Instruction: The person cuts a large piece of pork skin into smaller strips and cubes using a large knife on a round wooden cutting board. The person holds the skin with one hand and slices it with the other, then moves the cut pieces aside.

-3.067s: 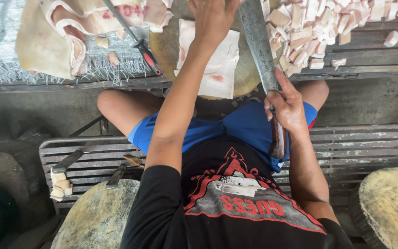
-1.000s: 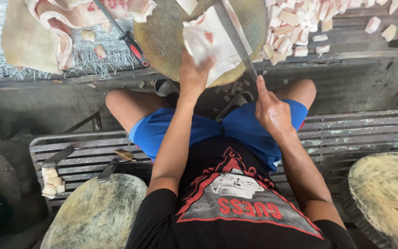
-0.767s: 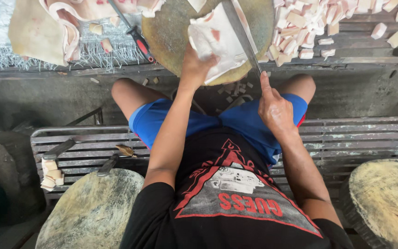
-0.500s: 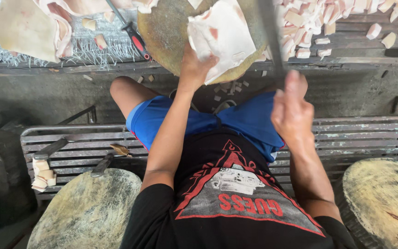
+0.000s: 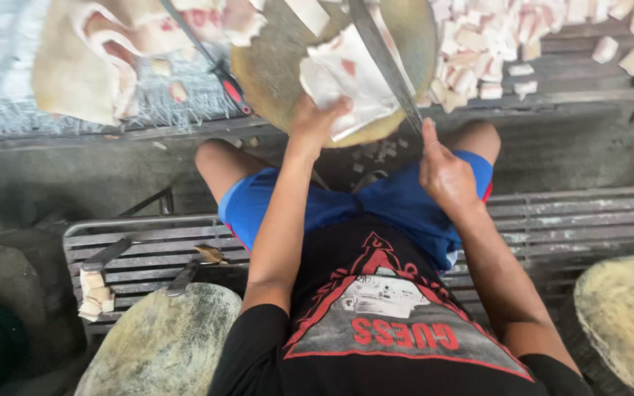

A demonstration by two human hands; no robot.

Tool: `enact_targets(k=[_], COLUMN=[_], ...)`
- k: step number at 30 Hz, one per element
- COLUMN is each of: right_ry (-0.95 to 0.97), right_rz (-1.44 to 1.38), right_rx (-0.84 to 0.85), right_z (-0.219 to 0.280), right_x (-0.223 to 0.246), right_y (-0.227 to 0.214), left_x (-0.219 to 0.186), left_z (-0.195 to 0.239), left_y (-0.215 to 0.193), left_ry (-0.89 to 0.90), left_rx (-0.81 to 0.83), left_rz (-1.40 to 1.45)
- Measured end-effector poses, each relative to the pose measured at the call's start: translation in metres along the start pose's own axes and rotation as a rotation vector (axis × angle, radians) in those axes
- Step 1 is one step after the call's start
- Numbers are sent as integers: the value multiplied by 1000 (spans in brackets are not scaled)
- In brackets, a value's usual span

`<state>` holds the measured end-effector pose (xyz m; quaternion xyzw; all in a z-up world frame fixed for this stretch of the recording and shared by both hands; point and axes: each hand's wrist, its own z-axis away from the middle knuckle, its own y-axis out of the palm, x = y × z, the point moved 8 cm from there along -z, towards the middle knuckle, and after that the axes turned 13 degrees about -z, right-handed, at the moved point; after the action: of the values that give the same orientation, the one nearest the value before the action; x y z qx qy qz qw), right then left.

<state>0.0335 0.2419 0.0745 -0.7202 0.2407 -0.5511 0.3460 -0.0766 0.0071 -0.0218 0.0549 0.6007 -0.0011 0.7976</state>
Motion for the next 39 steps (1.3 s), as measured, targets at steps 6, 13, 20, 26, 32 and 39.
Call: enact_targets(k=[6, 13, 20, 26, 32, 39], right_ry=[142, 8, -145, 154, 233, 125], right_rz=[-219, -58, -9, 146, 52, -62], right_rx=[75, -65, -263, 119, 109, -92], right_z=[-4, 17, 65, 56, 50, 42], right_x=[-21, 7, 31, 10, -2, 8], right_y=[2, -22, -84, -17, -30, -27], left_x=[-27, -18, -14, -16, -2, 2], left_z=[35, 35, 32, 40, 40, 23], left_y=[7, 1, 3, -3, -12, 19], left_ry=[166, 65, 69, 73, -17, -24], left_rx=[-207, -206, -150, -133, -109, 56], left_rz=[-481, -397, -263, -251, -29, 90])
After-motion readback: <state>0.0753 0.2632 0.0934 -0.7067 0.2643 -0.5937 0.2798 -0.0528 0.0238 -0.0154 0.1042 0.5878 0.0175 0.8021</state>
